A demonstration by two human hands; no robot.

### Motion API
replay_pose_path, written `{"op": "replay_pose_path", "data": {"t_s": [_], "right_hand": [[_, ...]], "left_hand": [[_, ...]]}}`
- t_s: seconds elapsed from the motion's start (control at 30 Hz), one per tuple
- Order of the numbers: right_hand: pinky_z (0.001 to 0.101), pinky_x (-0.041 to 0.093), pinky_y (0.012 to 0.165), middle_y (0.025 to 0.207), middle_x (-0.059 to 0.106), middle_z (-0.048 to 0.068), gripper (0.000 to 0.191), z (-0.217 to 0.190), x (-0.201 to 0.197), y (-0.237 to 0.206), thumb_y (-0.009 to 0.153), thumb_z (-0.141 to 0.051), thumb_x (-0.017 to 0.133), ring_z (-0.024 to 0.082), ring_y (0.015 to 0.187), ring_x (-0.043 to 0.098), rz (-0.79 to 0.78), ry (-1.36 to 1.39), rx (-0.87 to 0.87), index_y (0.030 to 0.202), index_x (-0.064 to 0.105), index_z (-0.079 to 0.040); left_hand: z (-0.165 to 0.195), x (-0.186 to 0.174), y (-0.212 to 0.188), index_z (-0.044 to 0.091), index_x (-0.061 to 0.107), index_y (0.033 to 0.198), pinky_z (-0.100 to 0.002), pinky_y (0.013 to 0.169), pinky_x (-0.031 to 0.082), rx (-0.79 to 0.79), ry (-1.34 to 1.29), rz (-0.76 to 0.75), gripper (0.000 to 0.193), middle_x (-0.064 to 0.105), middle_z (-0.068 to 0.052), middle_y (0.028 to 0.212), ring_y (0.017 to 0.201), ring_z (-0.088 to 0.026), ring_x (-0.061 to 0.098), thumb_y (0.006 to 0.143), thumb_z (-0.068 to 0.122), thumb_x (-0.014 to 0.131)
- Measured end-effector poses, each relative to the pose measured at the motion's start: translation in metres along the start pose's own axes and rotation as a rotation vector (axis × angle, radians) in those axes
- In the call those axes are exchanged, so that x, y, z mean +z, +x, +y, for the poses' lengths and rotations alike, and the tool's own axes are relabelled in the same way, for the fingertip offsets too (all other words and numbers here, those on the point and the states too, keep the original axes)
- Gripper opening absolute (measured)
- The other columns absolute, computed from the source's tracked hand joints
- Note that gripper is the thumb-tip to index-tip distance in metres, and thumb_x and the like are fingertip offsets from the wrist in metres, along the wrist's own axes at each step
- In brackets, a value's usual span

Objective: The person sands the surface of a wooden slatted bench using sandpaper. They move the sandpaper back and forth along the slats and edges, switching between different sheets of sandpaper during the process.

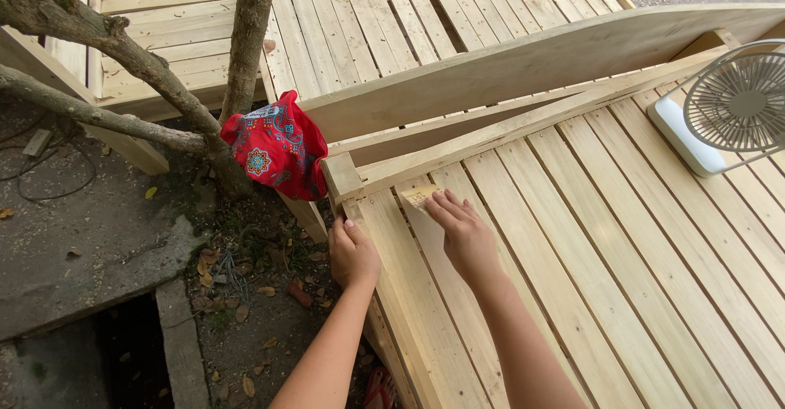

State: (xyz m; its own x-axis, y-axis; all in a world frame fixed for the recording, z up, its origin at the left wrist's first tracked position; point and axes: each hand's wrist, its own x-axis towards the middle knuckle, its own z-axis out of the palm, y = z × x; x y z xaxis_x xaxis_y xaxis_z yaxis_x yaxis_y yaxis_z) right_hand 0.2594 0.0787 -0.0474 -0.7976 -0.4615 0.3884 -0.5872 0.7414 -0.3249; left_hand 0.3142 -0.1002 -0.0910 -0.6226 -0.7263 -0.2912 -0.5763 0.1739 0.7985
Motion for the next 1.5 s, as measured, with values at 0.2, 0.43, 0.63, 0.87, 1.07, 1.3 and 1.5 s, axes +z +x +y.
{"op": "replay_pose_path", "data": {"t_s": [0.2, 0.43, 0.63, 0.87, 1.07, 1.3, 1.5], "right_hand": [[0.0567, 0.030, 0.122, 0.142, 0.065, 0.004, 0.039, 0.009, -0.008, 0.003, 0.087, 0.003, 0.068, 0.029, 0.148, 0.044, 0.077, 0.194, -0.084, 0.117, 0.076, -0.021], [0.0576, 0.027, 0.118, 0.152, 0.051, 0.010, 0.067, -0.013, -0.008, 0.002, 0.075, 0.004, 0.068, 0.036, 0.148, 0.030, -0.099, -0.442, 0.072, 0.140, 0.058, -0.012], [0.0394, 0.048, 0.101, 0.150, 0.051, 0.015, 0.069, -0.042, 0.030, 0.018, 0.078, -0.009, 0.069, 0.035, 0.128, 0.051, -0.279, -0.324, 0.167, 0.145, 0.051, -0.005], [0.0384, 0.056, 0.098, 0.123, 0.073, 0.007, 0.032, -0.044, 0.054, 0.038, 0.084, -0.006, 0.062, 0.027, 0.118, 0.067, 0.022, -0.201, -0.195, 0.115, 0.073, -0.010], [0.0364, 0.058, 0.095, 0.126, 0.073, 0.004, 0.048, -0.044, 0.045, 0.021, 0.076, 0.012, 0.060, 0.023, 0.122, 0.068, 0.074, 0.060, -0.108, 0.114, 0.075, -0.013], [0.0384, 0.057, 0.100, 0.134, 0.069, 0.010, 0.048, -0.042, 0.036, 0.024, 0.078, 0.011, 0.062, 0.028, 0.124, 0.066, 0.063, 0.203, -0.311, 0.121, 0.071, -0.007], [0.0389, 0.055, 0.101, 0.131, 0.070, 0.009, 0.045, -0.039, 0.048, 0.045, 0.081, 0.009, 0.062, 0.028, 0.127, 0.064, -0.022, 0.110, -0.363, 0.122, 0.071, -0.007]], "left_hand": [[0.003, -0.002, -0.003, 0.018, 0.049, 0.146, -0.050, 0.094, 0.053, -0.023, 0.004, -0.006, 0.054, 0.058, -0.007, 0.140, 0.119, -0.032, 0.063, 0.103, 0.042, 0.028], [-0.001, 0.005, 0.001, 0.013, 0.051, 0.144, -0.049, 0.095, 0.053, -0.010, 0.013, 0.029, 0.054, 0.056, -0.009, 0.142, 0.120, -0.034, 0.062, 0.105, 0.043, 0.029], [-0.001, 0.005, 0.000, 0.011, 0.051, 0.144, -0.049, 0.094, 0.053, 0.015, -0.021, 0.022, 0.055, 0.055, -0.011, 0.143, 0.120, -0.035, 0.062, 0.104, 0.042, 0.029], [0.001, 0.003, -0.001, 0.013, 0.052, 0.143, -0.050, 0.091, 0.053, 0.013, -0.028, 0.012, 0.052, 0.057, -0.012, 0.140, 0.117, -0.037, 0.063, 0.105, 0.040, 0.031], [0.001, 0.006, 0.000, 0.014, 0.053, 0.142, -0.050, 0.089, 0.054, 0.013, -0.025, 0.027, 0.050, 0.059, -0.011, 0.137, 0.114, -0.036, 0.065, 0.104, 0.040, 0.032], [0.000, 0.007, 0.000, 0.014, 0.053, 0.142, -0.050, 0.090, 0.053, 0.018, -0.036, 0.039, 0.050, 0.060, -0.011, 0.135, 0.113, -0.037, 0.065, 0.103, 0.037, 0.033], [0.001, 0.007, 0.001, 0.014, 0.051, 0.143, -0.049, 0.091, 0.054, 0.019, -0.019, 0.014, 0.049, 0.058, -0.011, 0.138, 0.116, -0.035, 0.064, 0.105, 0.039, 0.032]]}}
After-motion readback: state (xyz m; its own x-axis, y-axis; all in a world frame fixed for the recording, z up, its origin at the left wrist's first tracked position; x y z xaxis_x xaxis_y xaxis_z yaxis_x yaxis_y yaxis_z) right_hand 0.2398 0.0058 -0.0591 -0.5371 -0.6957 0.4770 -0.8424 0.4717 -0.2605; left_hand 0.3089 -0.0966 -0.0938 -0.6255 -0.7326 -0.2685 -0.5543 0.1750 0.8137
